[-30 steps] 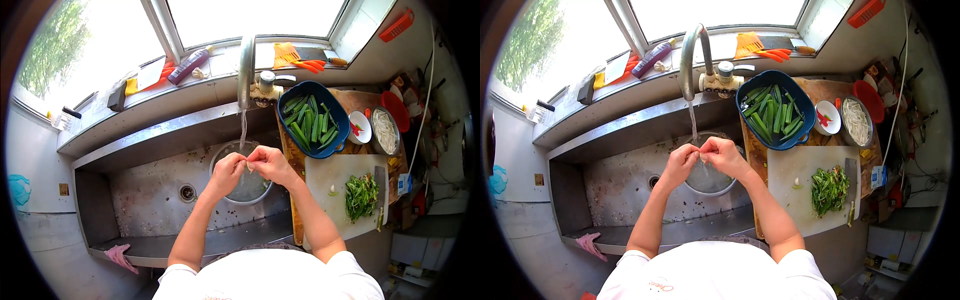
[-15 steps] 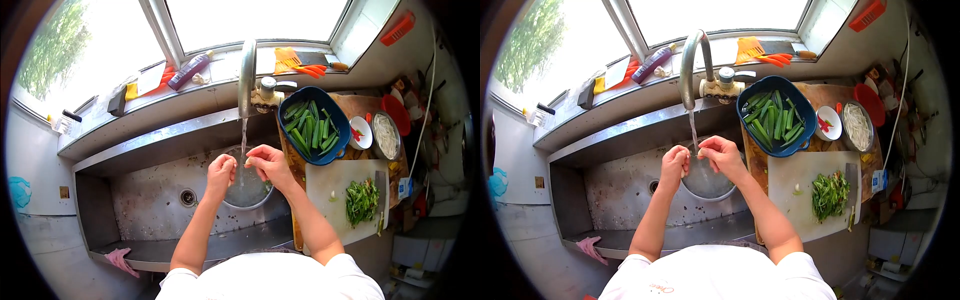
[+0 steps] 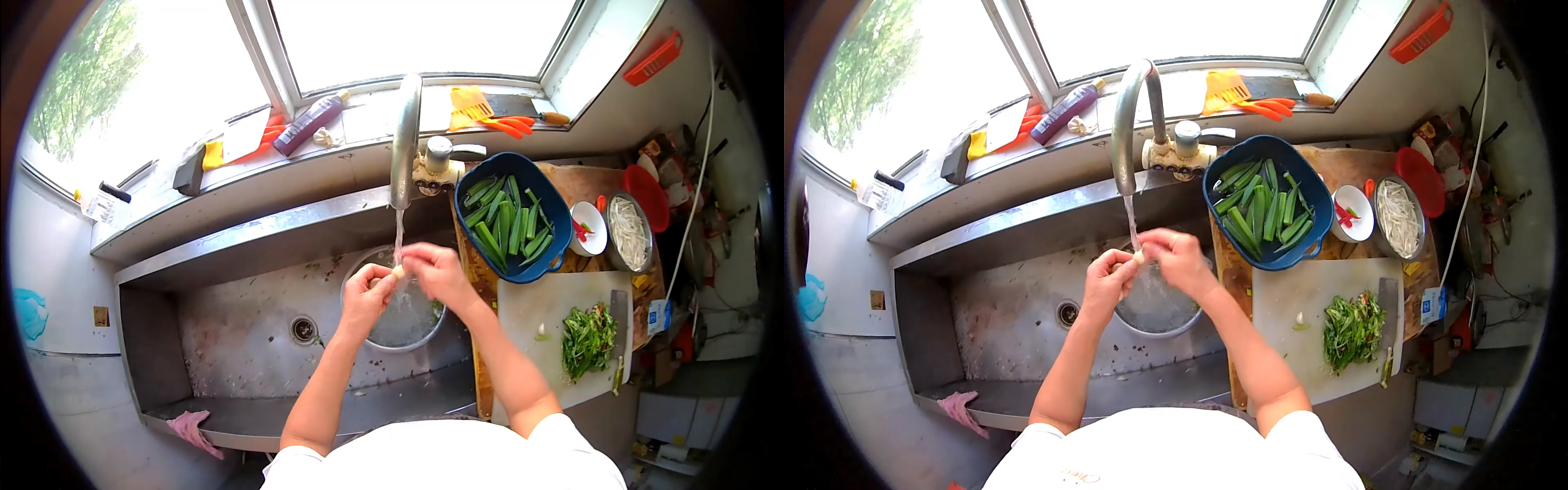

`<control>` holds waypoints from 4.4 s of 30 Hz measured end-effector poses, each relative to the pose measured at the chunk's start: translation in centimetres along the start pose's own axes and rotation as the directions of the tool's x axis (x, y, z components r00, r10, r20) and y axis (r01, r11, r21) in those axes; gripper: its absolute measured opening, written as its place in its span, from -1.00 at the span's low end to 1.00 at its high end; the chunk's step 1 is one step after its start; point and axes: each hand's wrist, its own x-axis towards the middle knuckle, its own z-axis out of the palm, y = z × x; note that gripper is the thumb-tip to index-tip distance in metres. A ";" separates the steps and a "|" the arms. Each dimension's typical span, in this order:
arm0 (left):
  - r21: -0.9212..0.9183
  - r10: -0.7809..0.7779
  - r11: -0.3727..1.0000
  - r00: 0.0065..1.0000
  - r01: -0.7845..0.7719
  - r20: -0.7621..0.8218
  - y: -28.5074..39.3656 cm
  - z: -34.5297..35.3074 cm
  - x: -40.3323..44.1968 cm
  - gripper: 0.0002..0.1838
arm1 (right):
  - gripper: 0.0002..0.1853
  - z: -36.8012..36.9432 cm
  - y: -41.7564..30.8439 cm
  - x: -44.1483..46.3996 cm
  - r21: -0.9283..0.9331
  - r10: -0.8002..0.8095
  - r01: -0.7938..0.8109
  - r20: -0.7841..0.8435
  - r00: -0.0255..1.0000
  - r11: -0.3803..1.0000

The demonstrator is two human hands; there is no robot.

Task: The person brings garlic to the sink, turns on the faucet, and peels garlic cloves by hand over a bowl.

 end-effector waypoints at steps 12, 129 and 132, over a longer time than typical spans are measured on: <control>0.086 -0.092 0.992 0.996 0.090 0.016 0.7 -0.5 -0.4 -0.86 | -0.63 -9.7 -1.1 13.3 -0.953 -0.264 -0.146 -0.217 0.940 0.264; 0.413 0.186 0.891 0.981 -0.188 0.048 -0.9 0.4 -8.6 -0.93 | -0.79 3.5 -2.6 -12.0 -0.313 -0.218 0.172 -0.119 0.969 0.934; 0.119 -0.015 0.993 0.997 0.006 0.075 -0.2 0.3 -8.6 -0.92 | -0.79 3.4 -2.6 -11.9 -0.257 -0.207 0.164 -0.147 0.967 0.952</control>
